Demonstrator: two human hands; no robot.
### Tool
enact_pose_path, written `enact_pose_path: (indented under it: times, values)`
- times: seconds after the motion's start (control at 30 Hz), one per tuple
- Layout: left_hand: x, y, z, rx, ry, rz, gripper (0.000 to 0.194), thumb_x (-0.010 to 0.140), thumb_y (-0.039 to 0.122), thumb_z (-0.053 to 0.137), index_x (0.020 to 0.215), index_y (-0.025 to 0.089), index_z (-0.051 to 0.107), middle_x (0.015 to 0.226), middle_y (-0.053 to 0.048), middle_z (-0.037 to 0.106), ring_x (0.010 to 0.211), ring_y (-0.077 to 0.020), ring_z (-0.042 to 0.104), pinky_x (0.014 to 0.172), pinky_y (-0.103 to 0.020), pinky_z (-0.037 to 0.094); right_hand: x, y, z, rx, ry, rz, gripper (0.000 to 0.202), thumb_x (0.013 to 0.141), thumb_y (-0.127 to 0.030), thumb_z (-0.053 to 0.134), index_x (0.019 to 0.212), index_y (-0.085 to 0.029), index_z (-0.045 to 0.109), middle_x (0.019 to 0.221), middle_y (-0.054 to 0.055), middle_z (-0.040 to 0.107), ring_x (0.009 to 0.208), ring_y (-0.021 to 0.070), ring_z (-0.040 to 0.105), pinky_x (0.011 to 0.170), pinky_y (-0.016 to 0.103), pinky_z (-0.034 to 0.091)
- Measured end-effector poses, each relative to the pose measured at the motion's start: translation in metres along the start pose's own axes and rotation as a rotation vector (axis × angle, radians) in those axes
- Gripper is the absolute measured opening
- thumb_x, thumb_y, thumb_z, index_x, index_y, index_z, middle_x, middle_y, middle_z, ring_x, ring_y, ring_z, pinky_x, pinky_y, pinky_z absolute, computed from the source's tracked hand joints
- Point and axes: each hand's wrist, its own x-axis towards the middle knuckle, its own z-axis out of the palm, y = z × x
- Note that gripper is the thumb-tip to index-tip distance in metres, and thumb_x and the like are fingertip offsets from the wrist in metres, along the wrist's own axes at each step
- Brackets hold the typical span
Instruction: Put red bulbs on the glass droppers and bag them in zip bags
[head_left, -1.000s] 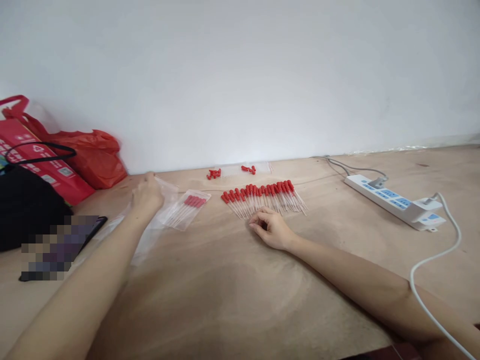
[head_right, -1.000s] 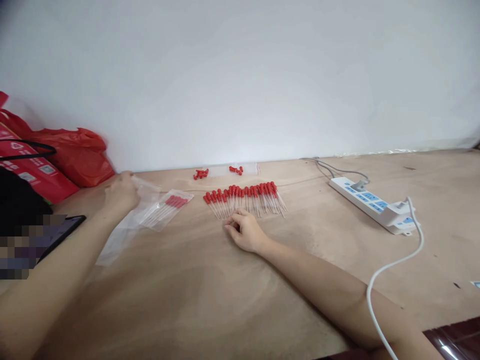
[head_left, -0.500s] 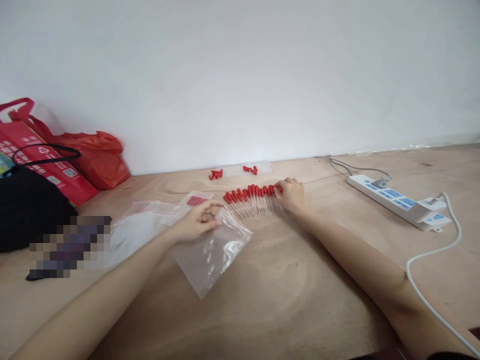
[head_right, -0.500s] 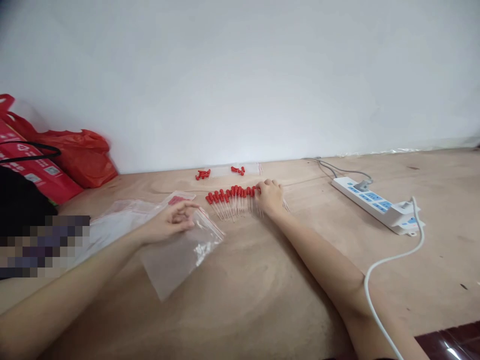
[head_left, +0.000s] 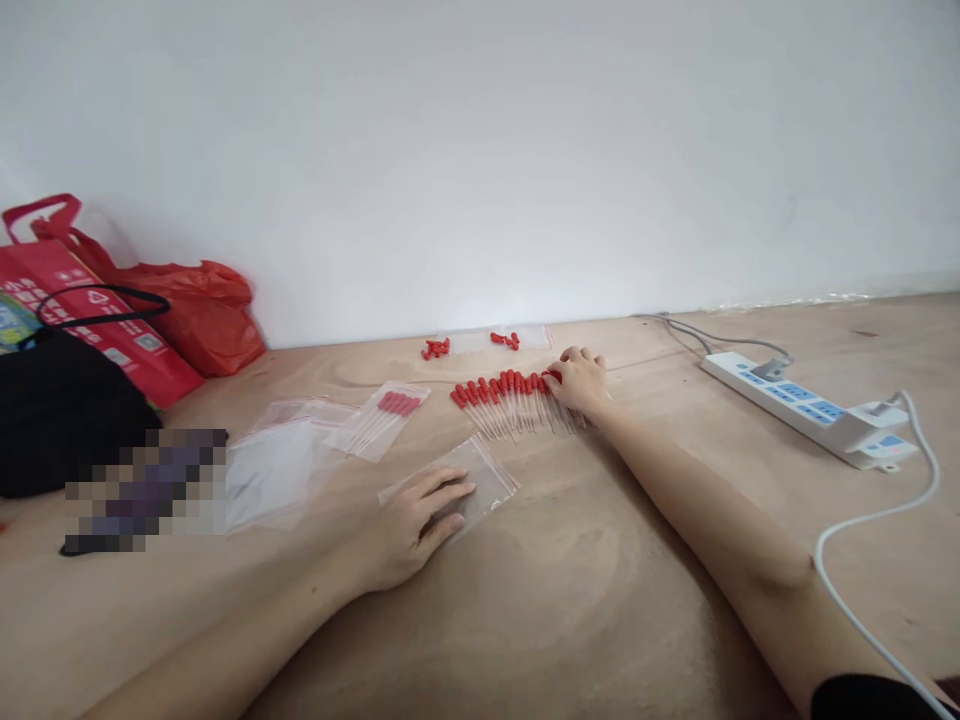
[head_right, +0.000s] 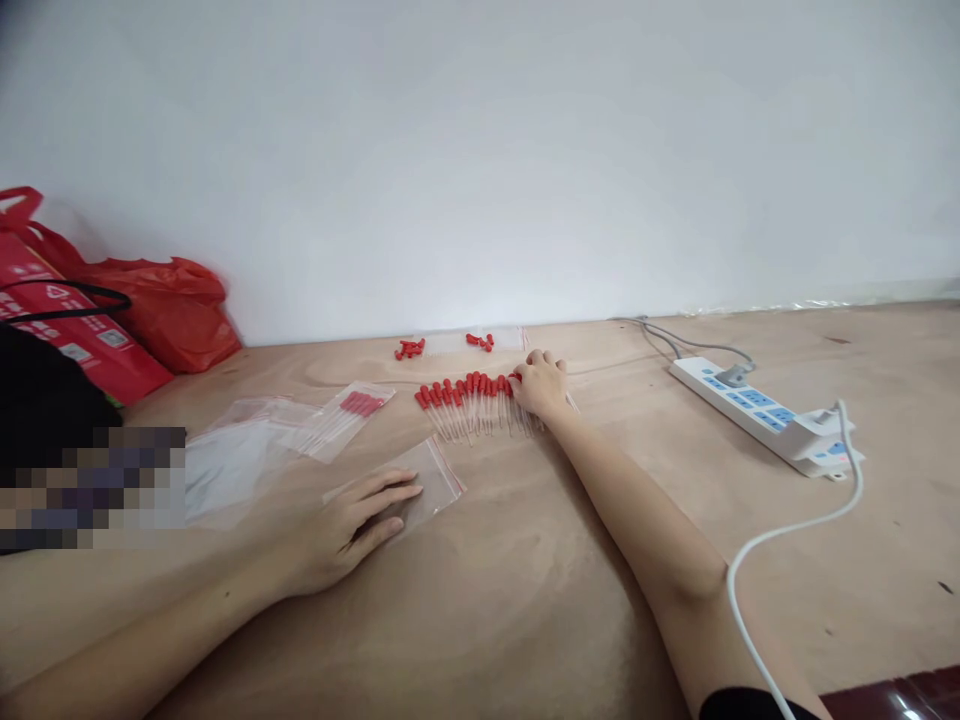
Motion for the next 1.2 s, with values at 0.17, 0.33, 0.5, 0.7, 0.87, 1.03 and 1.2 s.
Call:
enact_pose_path:
  times: [0.17, 0.33, 0.5, 0.7, 0.87, 1.03, 1.2]
  values:
    - [0.013, 0.001, 0.004, -0.017, -0.002, 0.090, 0.034, 0.087, 0.027, 0.040, 0.119, 0.023, 0.048, 0.127, -0.007, 0.046, 0.117, -0.0205, 0.041, 0.097, -0.039, 0.036, 0.004, 0.000, 0.002, 0.266, 0.034, 0.096, 0.018, 0.075, -0.027, 0.050, 0.080, -0.017, 0.064, 0.101, 0.012, 0.055, 0.100, 0.0269, 0.042, 0.083, 0.040, 0.029]
    - [0.024, 0.009, 0.004, -0.034, -0.025, 0.151, 0.033, 0.086, 0.026, 0.041, 0.118, 0.021, 0.049, 0.125, -0.007, 0.047, 0.116, -0.0195, 0.043, 0.096, -0.037, 0.037, 0.004, 0.003, 0.002, 0.648, 0.043, 0.212, 0.016, 0.080, -0.024, 0.040, 0.087, -0.016, 0.052, 0.082, 0.006, 0.059, 0.078, 0.0162, 0.054, 0.071, 0.030, 0.041]
    - [0.029, 0.012, 0.004, -0.050, -0.046, 0.184, 0.033, 0.086, 0.025, 0.042, 0.118, 0.020, 0.049, 0.125, -0.008, 0.047, 0.116, -0.0194, 0.043, 0.096, -0.037, 0.037, -0.032, 0.000, -0.004, 1.155, 0.197, 0.289, 0.016, 0.081, -0.036, 0.040, 0.084, -0.020, 0.041, 0.066, -0.003, 0.053, 0.054, 0.0094, 0.049, 0.051, 0.022, 0.039]
    - [0.029, 0.009, 0.006, -0.070, -0.046, 0.184, 0.034, 0.087, 0.026, 0.042, 0.120, 0.020, 0.048, 0.126, -0.008, 0.046, 0.116, -0.0195, 0.042, 0.097, -0.037, 0.036, -0.082, -0.013, -0.012, 1.468, 0.212, 0.453, 0.027, 0.074, -0.045, 0.051, 0.077, -0.021, 0.040, 0.061, -0.006, 0.050, 0.045, 0.0064, 0.043, 0.045, 0.020, 0.035]
    - [0.029, 0.010, 0.006, -0.095, -0.038, 0.175, 0.035, 0.086, 0.025, 0.042, 0.121, 0.022, 0.046, 0.125, -0.008, 0.046, 0.115, -0.0192, 0.043, 0.096, -0.037, 0.038, -0.088, -0.021, -0.013, 1.488, 0.196, 0.474, 0.030, 0.071, -0.047, 0.054, 0.078, -0.021, 0.040, 0.063, -0.005, 0.052, 0.046, 0.0068, 0.045, 0.047, 0.021, 0.037]
    - [0.029, 0.011, 0.005, -0.085, -0.056, 0.159, 0.035, 0.087, 0.026, 0.042, 0.121, 0.022, 0.044, 0.126, -0.008, 0.045, 0.116, -0.0193, 0.042, 0.096, -0.037, 0.037, -0.085, -0.021, -0.015, 1.483, 0.226, 0.490, 0.029, 0.072, -0.047, 0.053, 0.078, -0.022, 0.039, 0.064, -0.005, 0.052, 0.047, 0.0074, 0.045, 0.047, 0.022, 0.037]
    - [0.028, 0.010, 0.005, -0.082, -0.070, 0.150, 0.036, 0.087, 0.027, 0.041, 0.123, 0.023, 0.043, 0.127, -0.007, 0.044, 0.116, -0.0192, 0.041, 0.097, -0.037, 0.036, -0.083, -0.021, -0.016, 1.500, 0.222, 0.506, 0.028, 0.072, -0.045, 0.053, 0.077, -0.022, 0.039, 0.062, -0.005, 0.051, 0.047, 0.0078, 0.046, 0.047, 0.022, 0.038]
